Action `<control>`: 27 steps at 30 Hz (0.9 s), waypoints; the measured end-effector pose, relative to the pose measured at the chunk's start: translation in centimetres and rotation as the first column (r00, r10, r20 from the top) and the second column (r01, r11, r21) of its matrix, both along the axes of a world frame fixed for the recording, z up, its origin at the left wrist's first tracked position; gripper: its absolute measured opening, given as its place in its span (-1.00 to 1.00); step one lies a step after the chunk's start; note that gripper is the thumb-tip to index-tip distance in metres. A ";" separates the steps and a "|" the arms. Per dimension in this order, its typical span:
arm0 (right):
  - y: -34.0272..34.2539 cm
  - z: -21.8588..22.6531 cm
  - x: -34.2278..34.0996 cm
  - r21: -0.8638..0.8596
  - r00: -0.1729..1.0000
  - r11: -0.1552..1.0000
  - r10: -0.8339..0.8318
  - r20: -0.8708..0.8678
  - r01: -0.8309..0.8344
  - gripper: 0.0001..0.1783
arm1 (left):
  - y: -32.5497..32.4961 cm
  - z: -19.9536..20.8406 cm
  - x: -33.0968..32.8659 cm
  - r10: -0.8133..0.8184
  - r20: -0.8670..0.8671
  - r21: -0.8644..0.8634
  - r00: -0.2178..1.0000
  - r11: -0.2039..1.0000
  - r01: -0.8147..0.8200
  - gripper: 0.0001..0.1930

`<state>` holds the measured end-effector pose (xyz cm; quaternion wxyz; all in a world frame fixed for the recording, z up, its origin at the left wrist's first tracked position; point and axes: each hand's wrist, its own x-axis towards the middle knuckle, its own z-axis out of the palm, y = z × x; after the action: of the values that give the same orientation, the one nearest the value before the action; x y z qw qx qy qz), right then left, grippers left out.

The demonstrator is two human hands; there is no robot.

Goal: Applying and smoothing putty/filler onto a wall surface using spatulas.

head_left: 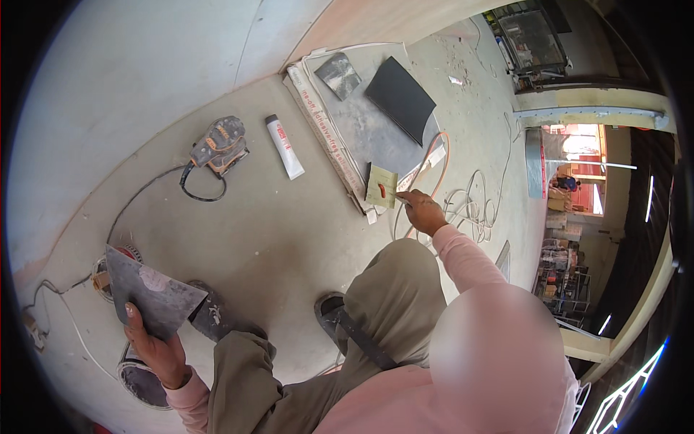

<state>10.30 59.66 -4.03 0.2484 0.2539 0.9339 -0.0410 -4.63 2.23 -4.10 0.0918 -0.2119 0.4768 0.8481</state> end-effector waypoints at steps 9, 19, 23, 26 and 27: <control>1.2 -2.7 1.9 0.068 0.998 0.996 0.050 -0.026 -0.048 -0.58 | 1.3 0.2 -0.3 -0.085 0.010 -0.054 0.996 0.995 0.086 -0.59; 1.2 -4.2 1.8 0.001 1.000 1.000 0.006 -0.006 -0.006 -0.56 | 1.0 0.0 -0.2 -0.081 0.022 -0.069 0.997 0.994 0.082 -0.60; 1.7 -5.4 2.6 -0.033 0.996 0.996 -0.084 -0.012 0.084 -0.55 | 1.3 0.6 -0.2 -0.079 0.028 -0.077 0.996 0.994 0.081 -0.61; 3.5 -6.1 3.2 -0.086 0.994 0.991 -0.106 -0.031 0.103 -0.57 | 1.5 0.5 0.0 -0.032 0.038 -0.093 0.999 0.995 0.035 -0.62; 3.6 -6.1 2.7 -0.128 0.994 0.987 -0.101 -0.039 0.095 -0.58 | 1.2 0.2 0.2 -0.011 0.040 -0.114 0.999 0.993 0.015 -0.63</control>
<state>12.97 63.29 -10.15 0.2402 0.2825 0.9212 -0.1178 -4.46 3.45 -3.87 0.0944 -0.2303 0.5240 0.8145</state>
